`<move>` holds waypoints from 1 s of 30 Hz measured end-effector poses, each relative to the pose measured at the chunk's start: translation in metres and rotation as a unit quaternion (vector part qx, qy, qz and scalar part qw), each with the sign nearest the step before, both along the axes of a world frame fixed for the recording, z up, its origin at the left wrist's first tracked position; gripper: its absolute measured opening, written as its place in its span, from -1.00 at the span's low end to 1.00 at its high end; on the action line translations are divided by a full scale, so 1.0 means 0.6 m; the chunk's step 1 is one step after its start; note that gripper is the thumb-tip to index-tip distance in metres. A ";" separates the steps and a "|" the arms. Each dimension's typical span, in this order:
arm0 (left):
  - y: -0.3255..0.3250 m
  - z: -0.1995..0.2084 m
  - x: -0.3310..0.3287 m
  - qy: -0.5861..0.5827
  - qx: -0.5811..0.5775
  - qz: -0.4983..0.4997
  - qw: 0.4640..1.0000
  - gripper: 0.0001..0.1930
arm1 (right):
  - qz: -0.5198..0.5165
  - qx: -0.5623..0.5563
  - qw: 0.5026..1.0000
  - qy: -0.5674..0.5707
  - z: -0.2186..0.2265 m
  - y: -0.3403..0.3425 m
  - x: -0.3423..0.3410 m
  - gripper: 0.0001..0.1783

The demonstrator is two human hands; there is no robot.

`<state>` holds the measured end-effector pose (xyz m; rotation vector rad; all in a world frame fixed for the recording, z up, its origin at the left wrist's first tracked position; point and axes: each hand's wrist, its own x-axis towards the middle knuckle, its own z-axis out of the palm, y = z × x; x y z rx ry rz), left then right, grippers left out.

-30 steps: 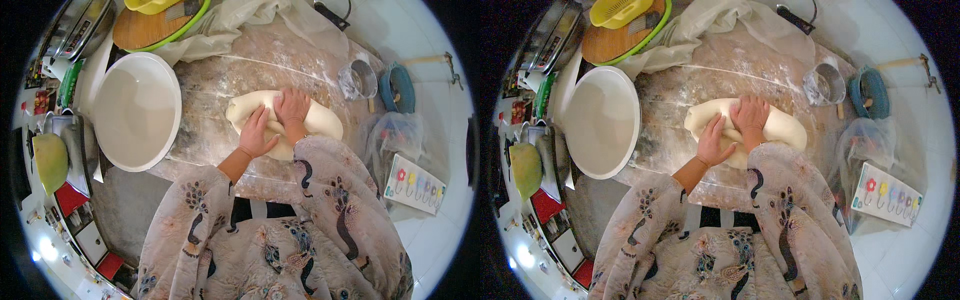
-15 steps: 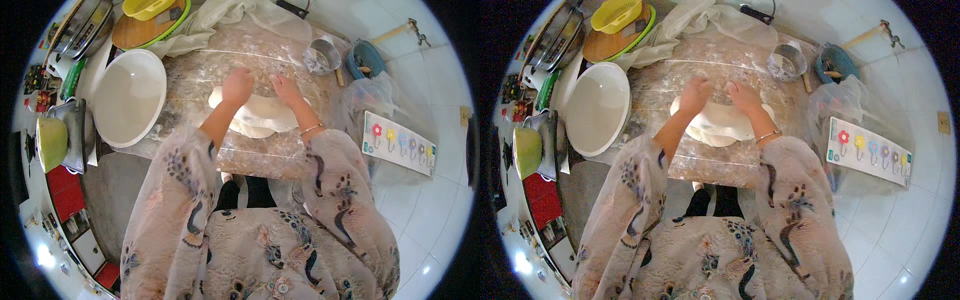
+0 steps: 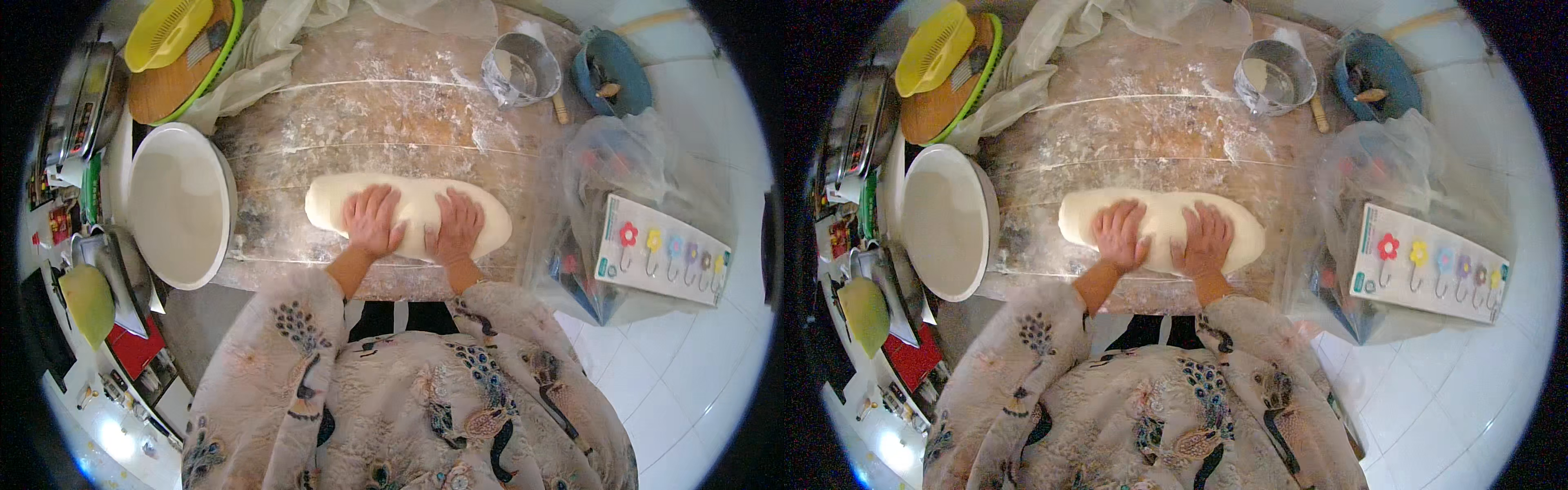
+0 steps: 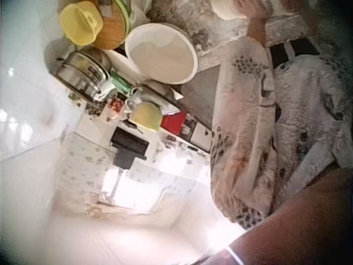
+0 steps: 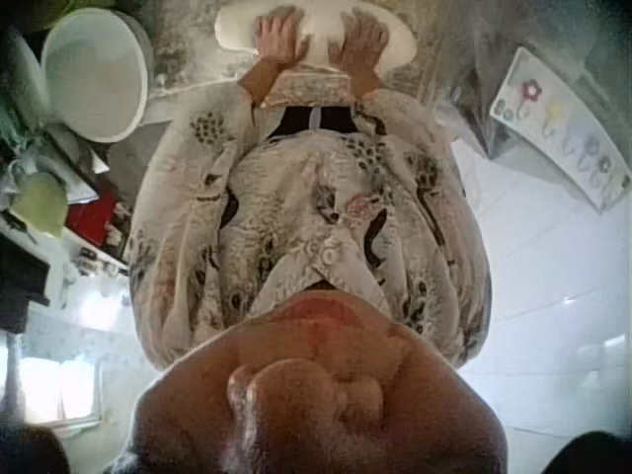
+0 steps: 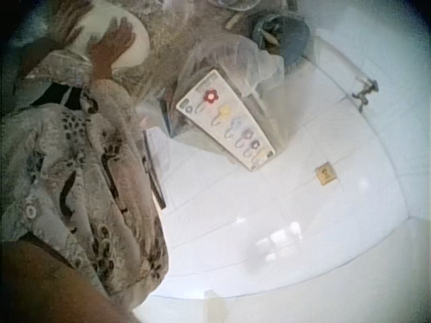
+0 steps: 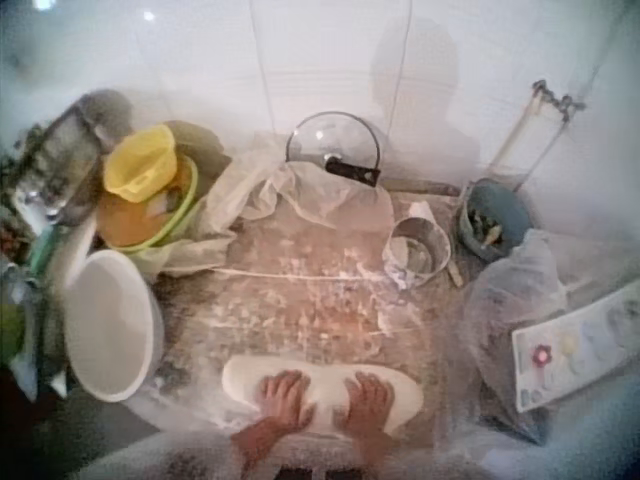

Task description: The person kneads a large lump of dough on a floured wooden table, repeatedly folding and pressing it by hand. They then roll the dough into a long rope, cut it into smaller pieces, and continue rolling each piece into a rope shape.

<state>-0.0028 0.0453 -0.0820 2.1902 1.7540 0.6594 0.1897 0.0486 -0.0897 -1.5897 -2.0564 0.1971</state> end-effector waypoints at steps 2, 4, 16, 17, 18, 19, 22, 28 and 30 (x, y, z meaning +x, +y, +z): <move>0.068 0.022 -0.026 0.037 -0.001 -0.008 0.999 -0.47 | 0.015 -0.051 0.998 0.031 -0.004 0.064 -0.021 -0.45; 0.140 0.014 -0.001 -0.011 -0.004 -0.006 1.000 -0.55 | -0.003 -0.115 0.993 -0.011 0.012 0.133 0.005 -0.51; 0.271 0.013 0.038 0.095 -0.096 0.068 0.988 -0.62 | -0.101 -0.058 0.992 -0.041 -0.048 0.306 0.012 -0.55; 0.267 0.036 0.031 0.149 -0.200 0.030 0.968 -0.54 | -0.041 -0.181 0.982 -0.015 -0.038 0.292 0.024 -0.49; 0.231 0.070 0.026 0.128 -0.204 0.023 0.970 -0.55 | -0.015 -0.245 0.969 -0.010 -0.002 0.253 0.030 -0.46; 0.207 0.108 0.018 0.107 -0.200 0.016 0.974 -0.56 | 0.009 -0.298 0.954 -0.004 0.064 0.224 0.032 -0.44; 0.159 0.130 -0.004 0.089 -0.218 0.022 0.972 -0.58 | 0.076 -0.348 0.934 -0.035 0.159 0.148 0.043 -0.35; -0.025 0.067 -0.031 0.110 -0.146 -0.085 0.980 -0.45 | 0.192 -0.148 0.965 -0.101 0.079 -0.051 0.077 -0.02; -0.116 0.028 -0.031 0.088 -0.081 -0.035 0.992 -0.35 | 0.209 -0.109 0.965 -0.115 0.066 -0.093 0.086 0.05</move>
